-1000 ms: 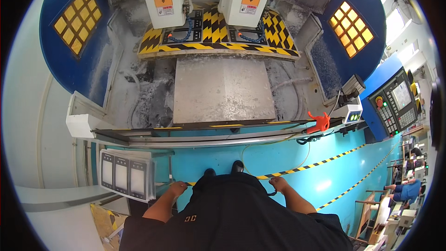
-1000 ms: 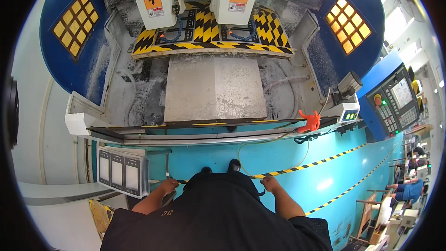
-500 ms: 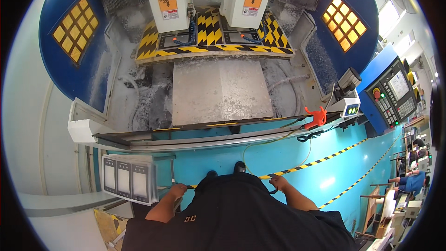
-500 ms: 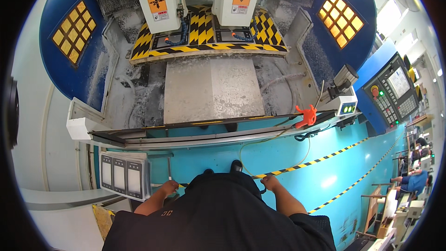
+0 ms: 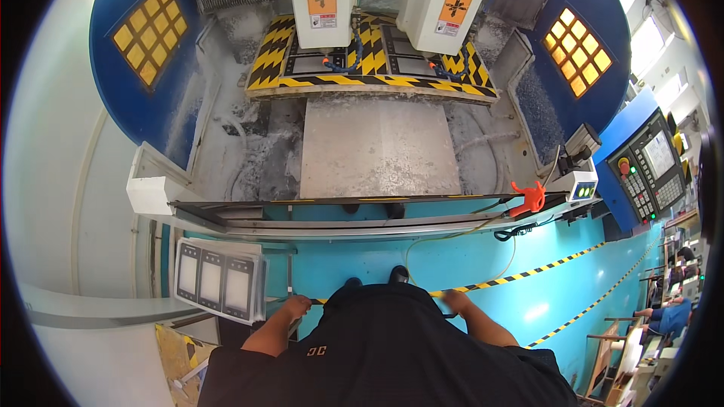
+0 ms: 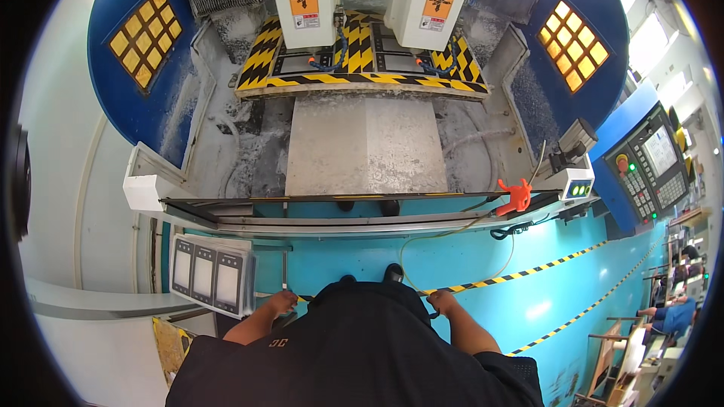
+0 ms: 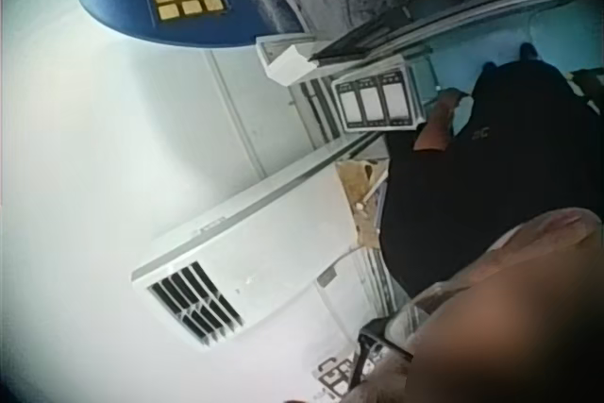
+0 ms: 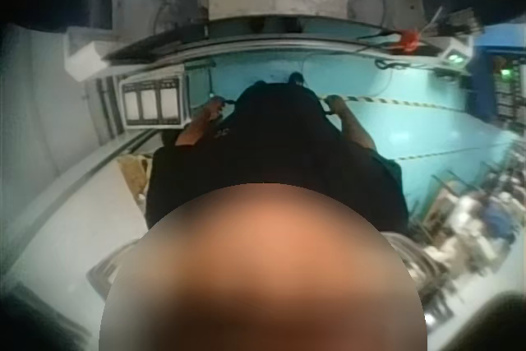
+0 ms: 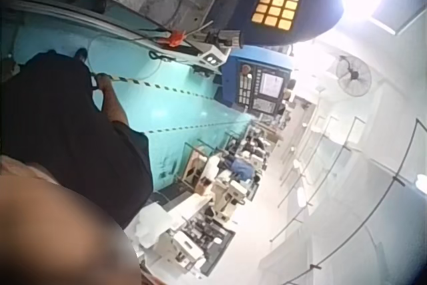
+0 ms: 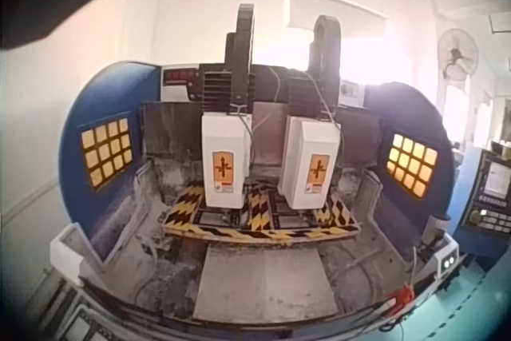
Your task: The person picks up a caliper and a folder, walks to a machine, and presses buttons on a control panel. They spray the machine bed with an air nozzle, place a plastic sheet onto it, and then remove and stack the finished sheets.
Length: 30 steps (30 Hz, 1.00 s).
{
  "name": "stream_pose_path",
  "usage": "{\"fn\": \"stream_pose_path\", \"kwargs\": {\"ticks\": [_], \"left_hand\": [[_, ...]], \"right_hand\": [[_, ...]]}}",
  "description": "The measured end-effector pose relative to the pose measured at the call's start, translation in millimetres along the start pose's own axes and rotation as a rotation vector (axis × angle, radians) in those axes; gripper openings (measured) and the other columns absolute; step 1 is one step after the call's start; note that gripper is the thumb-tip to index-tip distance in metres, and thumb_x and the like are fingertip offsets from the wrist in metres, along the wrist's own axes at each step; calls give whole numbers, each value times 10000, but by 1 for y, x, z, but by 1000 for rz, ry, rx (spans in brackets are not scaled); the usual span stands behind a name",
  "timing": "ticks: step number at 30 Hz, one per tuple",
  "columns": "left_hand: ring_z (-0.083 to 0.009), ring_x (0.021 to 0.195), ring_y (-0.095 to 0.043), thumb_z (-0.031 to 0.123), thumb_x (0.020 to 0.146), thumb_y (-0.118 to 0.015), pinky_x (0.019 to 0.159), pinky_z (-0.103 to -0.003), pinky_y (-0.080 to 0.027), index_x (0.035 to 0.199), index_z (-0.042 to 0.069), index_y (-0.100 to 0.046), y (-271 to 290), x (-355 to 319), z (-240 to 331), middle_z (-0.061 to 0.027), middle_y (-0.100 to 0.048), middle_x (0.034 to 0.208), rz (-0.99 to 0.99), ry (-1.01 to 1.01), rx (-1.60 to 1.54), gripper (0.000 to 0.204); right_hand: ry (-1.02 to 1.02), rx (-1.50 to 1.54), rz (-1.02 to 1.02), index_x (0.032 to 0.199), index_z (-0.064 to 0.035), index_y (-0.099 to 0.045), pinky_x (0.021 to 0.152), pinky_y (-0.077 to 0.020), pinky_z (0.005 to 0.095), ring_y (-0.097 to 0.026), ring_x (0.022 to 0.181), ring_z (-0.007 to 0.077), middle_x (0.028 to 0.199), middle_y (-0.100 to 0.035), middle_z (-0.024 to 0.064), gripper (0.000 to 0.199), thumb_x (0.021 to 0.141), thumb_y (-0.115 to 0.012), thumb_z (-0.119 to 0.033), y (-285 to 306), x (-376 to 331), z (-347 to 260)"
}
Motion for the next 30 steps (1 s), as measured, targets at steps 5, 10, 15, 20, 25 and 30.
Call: {"fn": "stream_pose_path", "kwargs": {"ticks": [5, 10, 15, 20, 25, 30], "left_hand": [[-246, 755, -658, 250, 858, -540, 693, -392, -515, 860, 16, -668, -1, 1, -11, -125, -668, 829, 9, -14, 2, 266], [-245, 743, -649, 244, 849, -546, 653, -382, -500, 848, 15, -649, -3, 10, -17, -112, -655, 806, -28, -254, 137, 251], [-210, 695, -597, 220, 819, -578, 592, -362, -469, 840, 41, -656, -5, 7, -13, -82, -618, 763, -12, 56, -23, 196], [-188, 684, -580, 217, 815, -601, 562, -356, -454, 830, 65, -662, -6, 0, -6, -71, -605, 753, -59, 34, 12, 164], [-172, 691, -583, 235, 826, -627, 571, -347, -466, 855, 72, -679, -8, -5, -9, -44, -615, 765, 23, 78, -66, 173], [-166, 684, -596, 235, 842, -623, 579, -341, -477, 899, 73, -706, -23, -6, -9, -40, -635, 774, 4, 70, -113, 190]], "right_hand": [[41, -97, -71, 868, -5, -675, 758, -499, 428, -657, 816, 353, 851, -683, 204, 368, 827, -596, -362, -8, 9, 0], [69, -123, -58, 915, -48, -686, 773, -498, 401, -653, 872, 310, 888, -683, 154, 375, 868, -579, -404, -20, 22, 12], [77, -102, 9, 910, -57, -699, 744, -498, 418, -664, 842, 300, 876, -691, 162, 334, 855, -605, -373, -26, 17, 18], [-28, -97, -118, 1075, -124, -729, 840, -523, 404, -682, 949, 329, 980, -719, 171, 439, 815, -633, -464, -33, 3, 19], [82, -49, -33, 1015, -120, -730, 809, -527, 402, -678, 910, 339, 956, -718, 154, 393, 820, -611, -440, -37, 8, 30], [316, -253, -86, 970, -116, -723, 817, -525, 406, -670, 927, 347, 984, -703, 158, 354, 835, -597, -419, -28, 43, 58]]}}
Point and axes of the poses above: each hand's wrist, its own x-axis towards the middle knuckle, its own y-axis out of the back of the hand, z = x × y, the point moved 2 cm from there along x, towards the middle knuckle
